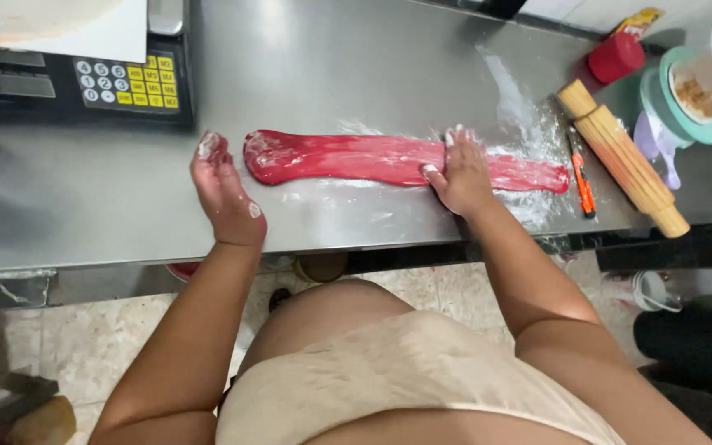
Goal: Kneading and rolling out red fondant on a stainless steel counter using hands and a rolling pin
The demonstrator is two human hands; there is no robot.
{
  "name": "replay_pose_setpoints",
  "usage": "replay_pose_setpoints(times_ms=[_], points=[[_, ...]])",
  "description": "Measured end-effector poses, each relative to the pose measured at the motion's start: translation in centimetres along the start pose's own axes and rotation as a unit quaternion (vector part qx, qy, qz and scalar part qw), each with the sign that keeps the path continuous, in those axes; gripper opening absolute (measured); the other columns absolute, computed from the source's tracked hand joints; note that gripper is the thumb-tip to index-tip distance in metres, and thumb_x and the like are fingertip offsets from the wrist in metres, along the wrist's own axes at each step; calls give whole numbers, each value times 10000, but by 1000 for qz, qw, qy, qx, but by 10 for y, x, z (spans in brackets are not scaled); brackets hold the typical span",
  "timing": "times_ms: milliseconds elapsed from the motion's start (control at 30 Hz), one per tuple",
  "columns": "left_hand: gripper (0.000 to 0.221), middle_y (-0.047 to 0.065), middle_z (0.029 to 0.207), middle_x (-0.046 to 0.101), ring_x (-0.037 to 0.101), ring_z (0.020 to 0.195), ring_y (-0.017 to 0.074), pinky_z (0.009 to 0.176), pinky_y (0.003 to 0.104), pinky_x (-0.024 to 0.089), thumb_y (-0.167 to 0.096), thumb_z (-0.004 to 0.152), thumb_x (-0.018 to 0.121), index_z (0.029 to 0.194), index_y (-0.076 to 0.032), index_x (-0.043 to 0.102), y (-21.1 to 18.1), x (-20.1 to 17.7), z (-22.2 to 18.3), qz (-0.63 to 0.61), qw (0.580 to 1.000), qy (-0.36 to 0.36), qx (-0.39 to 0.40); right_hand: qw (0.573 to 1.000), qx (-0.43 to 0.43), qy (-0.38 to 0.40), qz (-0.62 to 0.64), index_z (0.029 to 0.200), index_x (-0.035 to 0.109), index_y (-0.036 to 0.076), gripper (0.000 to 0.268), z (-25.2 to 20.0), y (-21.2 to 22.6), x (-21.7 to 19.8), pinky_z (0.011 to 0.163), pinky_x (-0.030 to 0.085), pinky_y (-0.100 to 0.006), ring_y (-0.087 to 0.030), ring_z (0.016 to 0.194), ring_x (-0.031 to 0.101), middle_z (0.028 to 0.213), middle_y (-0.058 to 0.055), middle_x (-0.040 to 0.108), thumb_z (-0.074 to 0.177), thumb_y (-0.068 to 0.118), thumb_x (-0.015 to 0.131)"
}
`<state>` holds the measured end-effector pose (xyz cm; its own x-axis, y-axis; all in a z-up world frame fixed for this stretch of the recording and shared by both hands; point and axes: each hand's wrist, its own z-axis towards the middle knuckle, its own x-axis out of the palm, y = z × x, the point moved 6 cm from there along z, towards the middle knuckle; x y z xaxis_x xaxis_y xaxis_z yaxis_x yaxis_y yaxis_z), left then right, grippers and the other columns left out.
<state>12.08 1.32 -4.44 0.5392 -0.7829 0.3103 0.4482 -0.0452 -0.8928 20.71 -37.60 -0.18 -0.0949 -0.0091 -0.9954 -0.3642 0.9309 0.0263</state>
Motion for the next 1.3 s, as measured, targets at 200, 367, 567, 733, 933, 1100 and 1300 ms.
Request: replay_pose_setpoints(times_ms=[200,367,567,733,933,1100,1300], points=[[428,128,1402,454,468,1375,293,1210,442,334,-296,1119,403,1485,-76,428,-19,1,-2,60,997,38,-7,971,-198,-130,17,1578,350,-31,913,42,157,20,1260,142,-607,-497,1516,261,1601,-346,332,1000,667,463],[413,168,1419,440,446,1413,300,1258,407,281,-227,1128,316,1461,-8,424,-29,3,4,25,999,10,-27,887,-410,-210,5,1393,593,9,723,64,291,13,1201,336,-628,-473,1440,416,1529,-295,445,854,478,705],[351,148,1359,448,470,1370,318,1232,427,309,-197,1121,401,1386,-9,532,-17,-2,7,86,996,27,27,870,-394,-279,96,1361,643,36,680,34,169,-11,1147,386,-613,-484,1381,495,1448,-276,560,1043,593,416],[350,198,1348,618,573,1297,386,1166,440,398,-181,1073,589,1362,3,663,-25,32,-2,312,926,119,173,930,-251,-268,-13,1403,547,-117,820,74,168,36,1183,327,-611,-508,1374,490,1389,-375,566,970,578,603],[583,292,1525,500,405,1448,474,1223,578,237,-380,1092,523,1525,11,521,-12,33,-3,460,842,265,94,888,-382,-248,59,1426,550,-1,810,18,197,4,1204,337,-614,-445,1435,466,1512,-259,506,988,672,447],[855,306,1638,347,246,1540,455,1257,586,117,-507,981,628,1572,72,411,-12,51,-9,560,776,285,54,942,-194,-273,18,1389,601,43,786,-25,-1,-18,1158,378,-589,-426,1371,515,1428,-220,583,989,702,447],[1056,387,1651,212,102,1545,513,1212,644,-31,-664,930,494,1593,130,282,-9,78,-13,668,698,255,42,969,237,-23,69,1661,143,140,1006,-97,-208,-14,1267,66,-541,-393,1576,76,1701,-210,107,923,776,394]])
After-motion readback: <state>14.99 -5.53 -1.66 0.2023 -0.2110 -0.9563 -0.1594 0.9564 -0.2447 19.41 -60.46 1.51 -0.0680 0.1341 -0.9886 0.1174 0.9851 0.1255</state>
